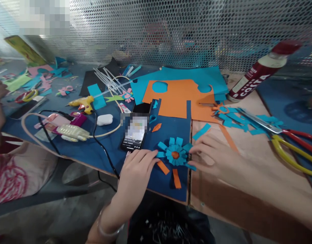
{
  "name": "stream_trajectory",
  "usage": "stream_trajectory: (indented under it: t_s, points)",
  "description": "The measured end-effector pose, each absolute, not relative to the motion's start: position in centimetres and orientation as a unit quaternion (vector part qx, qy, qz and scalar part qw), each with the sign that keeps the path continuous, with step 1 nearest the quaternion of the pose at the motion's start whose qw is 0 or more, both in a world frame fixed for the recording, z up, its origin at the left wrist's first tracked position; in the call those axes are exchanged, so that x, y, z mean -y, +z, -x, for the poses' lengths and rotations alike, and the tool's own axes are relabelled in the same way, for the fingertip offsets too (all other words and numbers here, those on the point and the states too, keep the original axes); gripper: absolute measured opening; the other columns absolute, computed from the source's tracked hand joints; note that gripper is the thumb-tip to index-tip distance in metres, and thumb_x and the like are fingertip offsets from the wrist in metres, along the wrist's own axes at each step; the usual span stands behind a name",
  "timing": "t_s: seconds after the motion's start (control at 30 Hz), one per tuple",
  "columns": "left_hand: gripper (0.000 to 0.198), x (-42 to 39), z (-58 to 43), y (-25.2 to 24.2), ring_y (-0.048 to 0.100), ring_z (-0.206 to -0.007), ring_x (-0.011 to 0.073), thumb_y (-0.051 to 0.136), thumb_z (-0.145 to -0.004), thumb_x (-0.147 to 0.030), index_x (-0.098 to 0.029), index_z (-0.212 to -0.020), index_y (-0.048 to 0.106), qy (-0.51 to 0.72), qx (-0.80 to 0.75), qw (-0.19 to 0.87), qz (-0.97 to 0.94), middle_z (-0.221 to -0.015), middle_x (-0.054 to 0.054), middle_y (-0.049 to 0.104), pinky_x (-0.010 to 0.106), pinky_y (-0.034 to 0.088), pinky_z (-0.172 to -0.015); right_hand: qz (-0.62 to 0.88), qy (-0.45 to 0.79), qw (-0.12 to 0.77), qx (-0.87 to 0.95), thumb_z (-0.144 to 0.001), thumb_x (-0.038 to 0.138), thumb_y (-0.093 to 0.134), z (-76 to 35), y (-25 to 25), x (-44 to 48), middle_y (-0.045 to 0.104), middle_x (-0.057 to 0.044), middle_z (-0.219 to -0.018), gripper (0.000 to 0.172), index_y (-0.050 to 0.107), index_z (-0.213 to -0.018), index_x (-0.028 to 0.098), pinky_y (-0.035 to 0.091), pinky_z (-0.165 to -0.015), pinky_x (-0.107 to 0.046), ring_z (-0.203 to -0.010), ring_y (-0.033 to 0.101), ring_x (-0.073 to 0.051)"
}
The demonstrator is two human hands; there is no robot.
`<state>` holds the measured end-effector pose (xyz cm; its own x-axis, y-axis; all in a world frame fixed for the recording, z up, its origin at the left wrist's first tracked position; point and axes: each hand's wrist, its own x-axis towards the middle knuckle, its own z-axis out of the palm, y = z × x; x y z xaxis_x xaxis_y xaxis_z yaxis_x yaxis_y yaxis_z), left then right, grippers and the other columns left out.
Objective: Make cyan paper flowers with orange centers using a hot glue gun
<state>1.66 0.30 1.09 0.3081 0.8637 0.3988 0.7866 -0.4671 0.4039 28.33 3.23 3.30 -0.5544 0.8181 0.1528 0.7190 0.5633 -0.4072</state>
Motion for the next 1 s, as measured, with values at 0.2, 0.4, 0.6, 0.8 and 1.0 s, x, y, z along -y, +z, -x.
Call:
stream_trajectory:
  t_s: [0.2, 0.4, 0.6, 0.8, 1.0]
  points:
    - [0.015, -0.9, -2.0, 0.9, 0.066, -0.092, 0.0204, 0.062, -0.093, -0.020, -0.020, -0.106, 0.069, 0.275, -0.514, 0.078, -0.809, -0.098, 0.002, 0.073, 0.040, 0.051, -0.091, 0.417, 0.128, 0.153, 0.887, -0.095, 0.034, 0.056, -28.4, 1.9, -3.4, 0.059, -0.005, -0.084, 0.016, 0.065, -0.090, 0.021, 0.047, -0.072, -0.034, -0.083, 0.058, -0.020]
    - [0.014, -1.1, -2.2, 0.7, 0.066, -0.092, 0.0212, 0.061, -0.094, -0.021, -0.020, -0.106, 0.067, 0.261, -0.509, 0.073, -0.817, -0.099, 0.002, 0.073, 0.039, 0.050, -0.090, 0.403, 0.109, 0.190, 0.888, -0.095, 0.031, 0.057, -28.6, 1.0, -3.5, 0.057, -0.004, -0.083, 0.014, 0.064, -0.088, 0.022, 0.044, -0.069, -0.033, -0.081, 0.055, -0.019]
    - [0.017, -0.9, -2.2, 0.9, 0.065, -0.093, 0.0219, 0.063, -0.092, -0.024, -0.021, -0.109, 0.066, 0.271, -0.514, 0.066, -0.811, -0.100, 0.002, 0.072, 0.041, 0.050, -0.092, 0.421, 0.146, 0.209, 0.870, -0.095, 0.030, 0.057, -28.8, 1.9, -3.5, 0.060, -0.004, -0.088, 0.009, 0.063, -0.093, 0.023, 0.046, -0.071, -0.034, -0.084, 0.056, -0.020]
    - [0.021, -1.3, -2.1, 1.1, 0.062, -0.102, 0.0232, 0.065, -0.091, -0.024, -0.020, -0.112, 0.066, 0.280, -0.506, 0.062, -0.813, -0.111, 0.005, 0.068, 0.043, 0.050, -0.095, 0.444, 0.109, 0.214, 0.863, -0.093, 0.033, 0.057, -29.6, 1.2, -4.7, 0.061, -0.010, -0.108, 0.029, 0.062, -0.119, 0.021, 0.051, -0.080, -0.041, -0.097, 0.058, -0.025]
    - [0.011, -1.3, -2.0, 0.9, 0.061, -0.102, 0.0226, 0.064, -0.092, -0.022, -0.020, -0.102, 0.066, 0.271, -0.518, 0.081, -0.807, -0.109, 0.004, 0.068, 0.043, 0.050, -0.096, 0.443, 0.140, 0.198, 0.863, -0.093, 0.027, 0.053, -29.8, 0.9, -5.3, 0.062, -0.011, -0.104, 0.022, 0.066, -0.107, 0.018, 0.052, -0.075, -0.041, -0.094, 0.060, -0.025]
